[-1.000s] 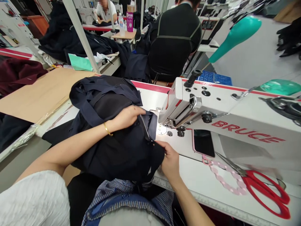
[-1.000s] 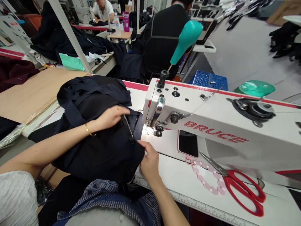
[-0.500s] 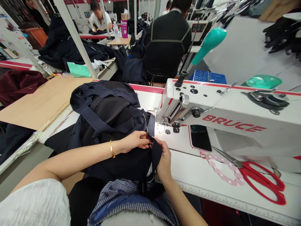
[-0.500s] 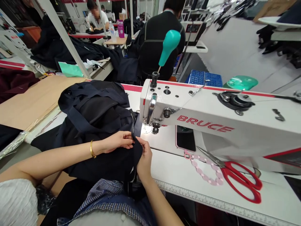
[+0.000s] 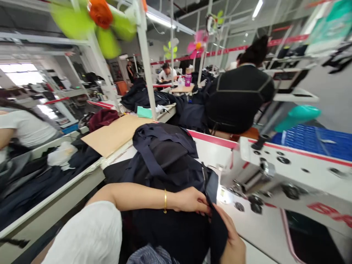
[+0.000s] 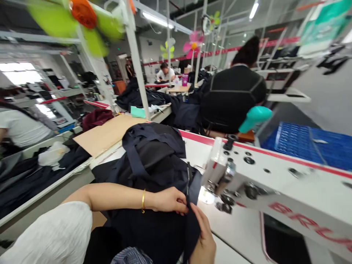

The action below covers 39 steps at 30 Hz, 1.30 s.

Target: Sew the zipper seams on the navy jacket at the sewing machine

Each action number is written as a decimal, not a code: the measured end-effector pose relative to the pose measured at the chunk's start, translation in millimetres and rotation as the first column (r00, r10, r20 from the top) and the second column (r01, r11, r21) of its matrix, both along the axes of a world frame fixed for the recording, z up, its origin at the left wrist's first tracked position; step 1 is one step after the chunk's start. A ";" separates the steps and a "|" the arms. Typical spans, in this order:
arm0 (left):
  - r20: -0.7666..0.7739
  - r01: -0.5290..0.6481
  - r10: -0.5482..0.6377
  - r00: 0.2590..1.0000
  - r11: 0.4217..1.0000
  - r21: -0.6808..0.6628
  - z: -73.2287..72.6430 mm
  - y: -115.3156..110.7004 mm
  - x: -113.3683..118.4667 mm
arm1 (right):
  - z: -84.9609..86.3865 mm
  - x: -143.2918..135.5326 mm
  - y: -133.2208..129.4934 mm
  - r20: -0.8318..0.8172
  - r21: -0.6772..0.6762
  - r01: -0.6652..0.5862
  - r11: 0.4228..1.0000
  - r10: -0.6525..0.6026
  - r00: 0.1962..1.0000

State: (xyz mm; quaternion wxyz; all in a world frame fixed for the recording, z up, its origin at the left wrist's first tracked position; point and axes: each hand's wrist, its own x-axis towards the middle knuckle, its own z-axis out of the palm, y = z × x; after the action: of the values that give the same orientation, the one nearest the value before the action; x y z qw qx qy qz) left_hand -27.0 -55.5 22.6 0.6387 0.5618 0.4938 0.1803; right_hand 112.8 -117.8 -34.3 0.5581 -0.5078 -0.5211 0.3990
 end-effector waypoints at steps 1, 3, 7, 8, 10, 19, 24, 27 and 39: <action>0.002 0.010 -0.010 1.000 1.000 -0.008 -0.7 1.8 -1.2 | -5.9 -1.5 2.3 -0.026 0.005 0.016 1.000 -0.016 1.000; -0.071 0.060 -0.056 0.996 0.997 0.057 -1.4 5.0 -3.1 | -14.4 -5.5 4.4 -0.061 0.009 0.030 1.000 -0.029 0.998; -0.566 0.417 -0.102 0.818 0.782 0.463 5.1 22.0 -4.6 | -14.3 -10.6 -1.2 0.036 0.060 -0.015 0.998 0.013 0.999; -0.657 0.496 -0.048 0.752 0.697 0.517 8.7 30.1 -5.2 | -11.2 -10.7 -4.0 0.075 0.072 -0.018 0.997 0.012 0.997; -0.736 0.553 0.063 0.674 0.618 0.560 15.9 49.5 -7.0 | -3.3 -10.3 -10.3 0.159 0.096 -0.056 0.994 0.040 0.986; -0.801 0.672 0.148 0.580 0.468 0.574 13.2 68.2 -12.6 | 16.1 -6.2 -16.7 0.519 0.186 -0.198 0.962 0.075 0.851; -0.876 0.875 -0.013 0.482 -0.033 0.482 4.7 44.0 -13.2 | 22.3 8.6 -0.5 0.796 0.217 -0.332 0.918 0.030 0.604; -0.853 0.852 -0.013 0.521 -0.043 0.521 -5.6 50.5 -7.8 | 25.5 19.4 19.1 0.922 0.209 -0.419 0.884 -0.036 0.384; -0.718 0.720 -0.062 0.694 0.023 0.694 -20.6 49.6 -8.8 | 20.8 39.2 39.6 0.948 0.182 -0.499 0.847 -0.018 0.316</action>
State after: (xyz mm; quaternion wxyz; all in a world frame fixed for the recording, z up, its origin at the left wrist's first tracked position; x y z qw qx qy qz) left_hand -35.7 -5.8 2.0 -0.0058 0.9713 0.2156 0.1006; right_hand 152.1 -78.2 -13.4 0.1952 -0.4118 -0.8901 -0.0089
